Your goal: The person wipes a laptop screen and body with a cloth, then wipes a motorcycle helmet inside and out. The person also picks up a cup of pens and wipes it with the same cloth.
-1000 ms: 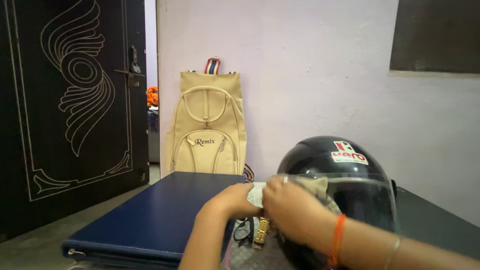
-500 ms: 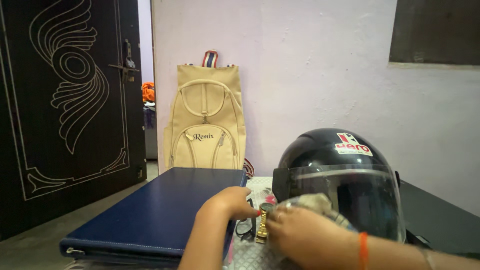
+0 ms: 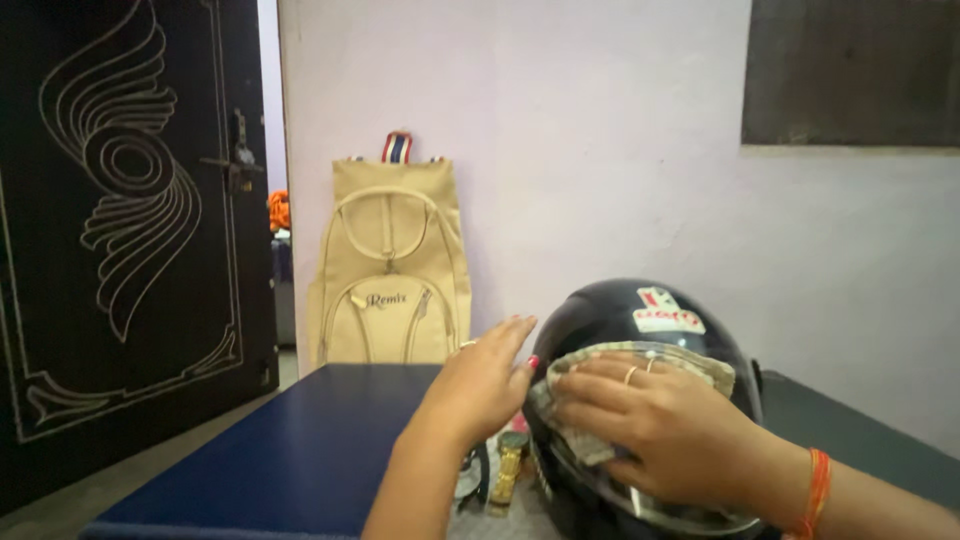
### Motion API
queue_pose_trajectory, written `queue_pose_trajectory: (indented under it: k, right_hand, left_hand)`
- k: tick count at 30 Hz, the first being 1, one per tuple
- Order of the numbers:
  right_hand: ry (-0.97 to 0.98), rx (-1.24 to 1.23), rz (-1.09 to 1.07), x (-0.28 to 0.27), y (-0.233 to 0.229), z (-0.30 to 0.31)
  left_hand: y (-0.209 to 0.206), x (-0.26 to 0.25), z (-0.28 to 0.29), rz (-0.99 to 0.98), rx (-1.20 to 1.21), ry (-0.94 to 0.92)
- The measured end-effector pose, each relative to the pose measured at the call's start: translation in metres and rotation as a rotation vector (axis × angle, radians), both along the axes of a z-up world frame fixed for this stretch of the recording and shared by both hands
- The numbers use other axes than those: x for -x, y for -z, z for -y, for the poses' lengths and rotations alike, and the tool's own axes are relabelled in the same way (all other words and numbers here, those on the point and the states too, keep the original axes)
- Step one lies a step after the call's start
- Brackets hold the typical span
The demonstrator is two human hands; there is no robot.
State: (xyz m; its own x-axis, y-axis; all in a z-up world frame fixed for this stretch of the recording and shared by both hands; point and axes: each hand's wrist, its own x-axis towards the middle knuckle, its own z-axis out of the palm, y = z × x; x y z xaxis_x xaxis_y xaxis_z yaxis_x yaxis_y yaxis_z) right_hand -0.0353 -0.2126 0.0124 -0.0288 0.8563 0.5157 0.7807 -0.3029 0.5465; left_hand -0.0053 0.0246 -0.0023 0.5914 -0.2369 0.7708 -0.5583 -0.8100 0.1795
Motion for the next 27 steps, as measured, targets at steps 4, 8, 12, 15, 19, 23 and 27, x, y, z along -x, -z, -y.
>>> queue_pose_trajectory:
  k: [4, 8, 12, 15, 19, 23, 27]
  right_hand:
    - [0.028, -0.197, 0.015, -0.026, -0.001, 0.019]
    - [-0.047, -0.026, 0.195, -0.056, 0.034, 0.028]
    - [-0.164, -0.112, 0.238, -0.076, 0.050, 0.066]
    - [-0.267, -0.287, 0.240, -0.079, 0.045, 0.083]
    - [-0.162, -0.632, -0.052, -0.084, 0.026, 0.082]
    - [0.058, -0.921, -0.509, -0.094, -0.013, 0.067]
    - [0.180, -0.908, -0.855, -0.103, -0.050, 0.055]
  left_hand:
    - [-0.018, 0.011, 0.038, 0.060, 0.106, -0.009]
    - [-0.027, 0.012, 0.075, 0.149, 0.140, 0.060]
    - [-0.026, 0.005, 0.098, 0.179, 0.047, 0.105]
    - [-0.035, -0.006, 0.108, 0.159, -0.022, 0.108]
    - [-0.050, -0.027, 0.119, -0.008, 0.070, 0.144]
    - [-0.062, -0.055, 0.137, -0.089, 0.105, 0.052]
    - [-0.068, -0.074, 0.142, -0.225, 0.131, -0.108]
